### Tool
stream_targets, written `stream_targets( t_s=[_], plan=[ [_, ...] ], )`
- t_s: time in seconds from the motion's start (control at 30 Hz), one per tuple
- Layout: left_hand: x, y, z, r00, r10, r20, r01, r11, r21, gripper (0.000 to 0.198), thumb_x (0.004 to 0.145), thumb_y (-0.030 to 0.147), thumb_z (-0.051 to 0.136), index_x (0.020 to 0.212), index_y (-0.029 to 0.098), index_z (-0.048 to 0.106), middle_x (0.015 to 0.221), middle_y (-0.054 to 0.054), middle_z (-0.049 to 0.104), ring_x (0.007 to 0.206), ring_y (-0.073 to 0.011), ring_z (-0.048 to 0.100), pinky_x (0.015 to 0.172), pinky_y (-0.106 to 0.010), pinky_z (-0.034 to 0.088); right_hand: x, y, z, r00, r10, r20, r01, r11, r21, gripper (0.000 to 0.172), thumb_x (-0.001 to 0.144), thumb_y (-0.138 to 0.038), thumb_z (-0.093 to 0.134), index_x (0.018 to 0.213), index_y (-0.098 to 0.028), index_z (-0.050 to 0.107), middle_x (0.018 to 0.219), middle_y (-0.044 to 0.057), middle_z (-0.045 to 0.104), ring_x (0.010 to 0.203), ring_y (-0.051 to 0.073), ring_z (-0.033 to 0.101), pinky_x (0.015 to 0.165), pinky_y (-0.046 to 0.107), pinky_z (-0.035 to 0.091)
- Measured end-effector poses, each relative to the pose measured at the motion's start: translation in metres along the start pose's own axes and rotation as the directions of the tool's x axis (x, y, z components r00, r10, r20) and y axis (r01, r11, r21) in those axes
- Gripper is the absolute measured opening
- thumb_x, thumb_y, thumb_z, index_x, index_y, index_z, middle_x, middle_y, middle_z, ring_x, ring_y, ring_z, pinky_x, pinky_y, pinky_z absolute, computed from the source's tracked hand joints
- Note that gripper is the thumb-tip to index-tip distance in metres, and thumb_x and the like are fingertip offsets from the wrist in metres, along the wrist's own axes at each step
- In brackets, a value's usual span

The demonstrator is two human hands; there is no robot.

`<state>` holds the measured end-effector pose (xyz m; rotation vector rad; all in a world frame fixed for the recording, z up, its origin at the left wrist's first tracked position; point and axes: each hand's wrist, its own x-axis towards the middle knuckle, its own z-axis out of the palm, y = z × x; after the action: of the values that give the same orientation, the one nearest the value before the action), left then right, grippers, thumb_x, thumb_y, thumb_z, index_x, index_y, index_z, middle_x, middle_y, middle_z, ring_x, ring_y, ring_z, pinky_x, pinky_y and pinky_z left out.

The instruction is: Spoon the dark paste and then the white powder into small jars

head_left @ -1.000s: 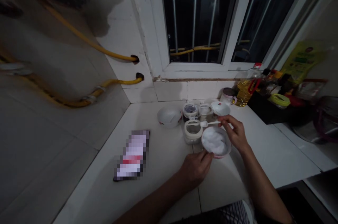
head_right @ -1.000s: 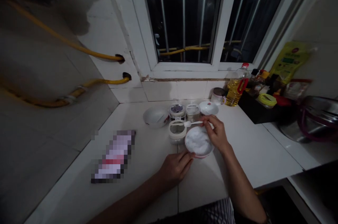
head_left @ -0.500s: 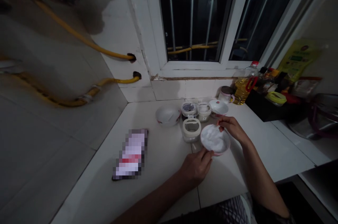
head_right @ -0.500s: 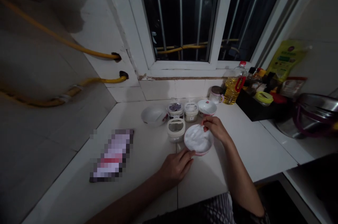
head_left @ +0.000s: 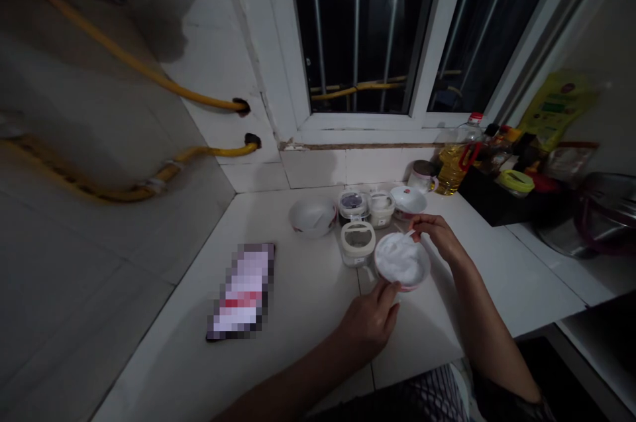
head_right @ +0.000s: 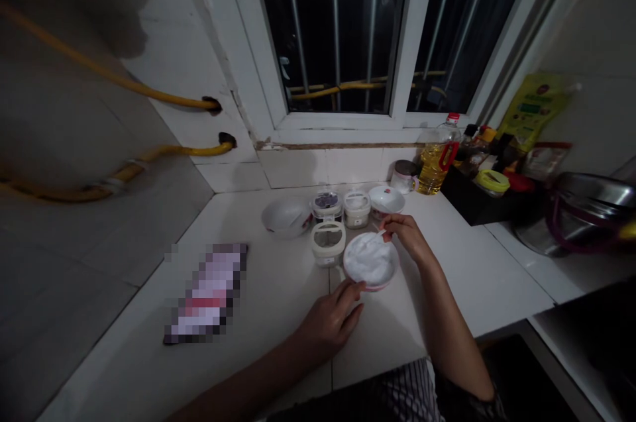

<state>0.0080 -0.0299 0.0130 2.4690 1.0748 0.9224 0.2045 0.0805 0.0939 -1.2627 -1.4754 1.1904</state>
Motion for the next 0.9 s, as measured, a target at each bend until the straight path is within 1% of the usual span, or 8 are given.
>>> stream_targets(
  t_s=[0.13, 0.23, 0.33, 0.47, 0.63, 0.77, 0.9],
  plan=[
    [-0.0010, 0.0006, 0.0023, 0.998, -0.036, 0.049, 0.039, 0.998, -0.058, 0.038, 0.090, 0.016, 0.043, 0.128, 0.018, 0.044, 0.095, -0.006, 0.065, 0.082, -0.0174, 0.067, 0.076, -0.030, 0.056, 0.0007, 0.0011, -0.0001, 1.000, 0.008, -0.010, -0.008, 1.000, 0.025, 0.012, 0.057, -0.023, 0.053, 0.061, -0.017, 0.063, 0.045, -0.003, 0.053, 0.049, 0.013, 0.047, 0.059, 0.028, 0.037],
    [-0.0020, -0.0005, 0.0063, 0.999, -0.024, 0.021, 0.025, 0.999, -0.048, 0.038, 0.090, 0.016, 0.042, 0.128, 0.017, 0.044, 0.098, -0.008, 0.065, 0.086, -0.0188, 0.067, 0.076, -0.031, 0.056, 0.0011, 0.0013, 0.0000, 1.000, 0.016, -0.015, -0.015, 0.999, 0.042, 0.012, 0.056, -0.022, 0.054, 0.061, -0.017, 0.064, 0.045, -0.002, 0.054, 0.049, 0.013, 0.047, 0.059, 0.028, 0.037],
    [-0.0028, -0.0013, 0.0086, 1.000, 0.015, -0.021, -0.015, 1.000, -0.023, 0.038, 0.091, 0.017, 0.041, 0.129, 0.016, 0.042, 0.100, -0.009, 0.065, 0.084, -0.0184, 0.067, 0.075, -0.031, 0.057, 0.0013, 0.0009, -0.0006, 1.000, 0.020, -0.021, -0.019, 0.998, 0.060, 0.011, 0.056, -0.022, 0.055, 0.060, -0.017, 0.064, 0.047, -0.002, 0.055, 0.049, 0.012, 0.047, 0.059, 0.027, 0.037],
    [-0.0031, -0.0009, 0.0079, 0.996, 0.073, -0.051, -0.074, 0.997, -0.012, 0.039, 0.093, 0.017, 0.038, 0.131, 0.015, 0.037, 0.101, -0.011, 0.064, 0.083, -0.0178, 0.067, 0.072, -0.029, 0.058, 0.0024, 0.0016, -0.0018, 0.999, 0.028, -0.025, -0.026, 0.996, 0.080, 0.011, 0.056, -0.022, 0.056, 0.059, -0.017, 0.065, 0.045, -0.002, 0.054, 0.048, 0.012, 0.046, 0.058, 0.028, 0.037],
    [-0.0030, 0.0003, 0.0062, 0.988, 0.129, -0.088, -0.129, 0.992, 0.011, 0.038, 0.094, 0.017, 0.035, 0.132, 0.013, 0.035, 0.105, -0.013, 0.063, 0.084, -0.0181, 0.067, 0.072, -0.029, 0.058, 0.0051, 0.0042, -0.0017, 0.999, 0.043, -0.023, -0.041, 0.996, 0.085, 0.011, 0.055, -0.022, 0.056, 0.059, -0.017, 0.064, 0.047, -0.001, 0.055, 0.048, 0.013, 0.046, 0.058, 0.028, 0.037],
    [-0.0028, 0.0010, 0.0053, 0.988, 0.127, -0.084, -0.126, 0.992, 0.020, 0.036, 0.095, 0.017, 0.035, 0.131, 0.013, 0.038, 0.109, -0.014, 0.063, 0.085, -0.0180, 0.068, 0.073, -0.029, 0.058, 0.0055, 0.0045, -0.0021, 0.999, 0.045, -0.019, -0.043, 0.996, 0.074, 0.011, 0.055, -0.023, 0.055, 0.059, -0.017, 0.063, 0.048, -0.001, 0.055, 0.048, 0.012, 0.046, 0.059, 0.028, 0.037],
    [-0.0022, 0.0012, 0.0047, 0.987, 0.138, -0.082, -0.135, 0.990, 0.041, 0.036, 0.095, 0.017, 0.035, 0.131, 0.012, 0.037, 0.110, -0.015, 0.063, 0.088, -0.0196, 0.068, 0.074, -0.031, 0.058, 0.0027, 0.0038, -0.0045, 1.000, 0.023, -0.012, -0.022, 0.999, 0.047, 0.011, 0.058, -0.023, 0.056, 0.063, -0.017, 0.064, 0.048, -0.002, 0.055, 0.051, 0.013, 0.047, 0.061, 0.027, 0.037]
  ],
)
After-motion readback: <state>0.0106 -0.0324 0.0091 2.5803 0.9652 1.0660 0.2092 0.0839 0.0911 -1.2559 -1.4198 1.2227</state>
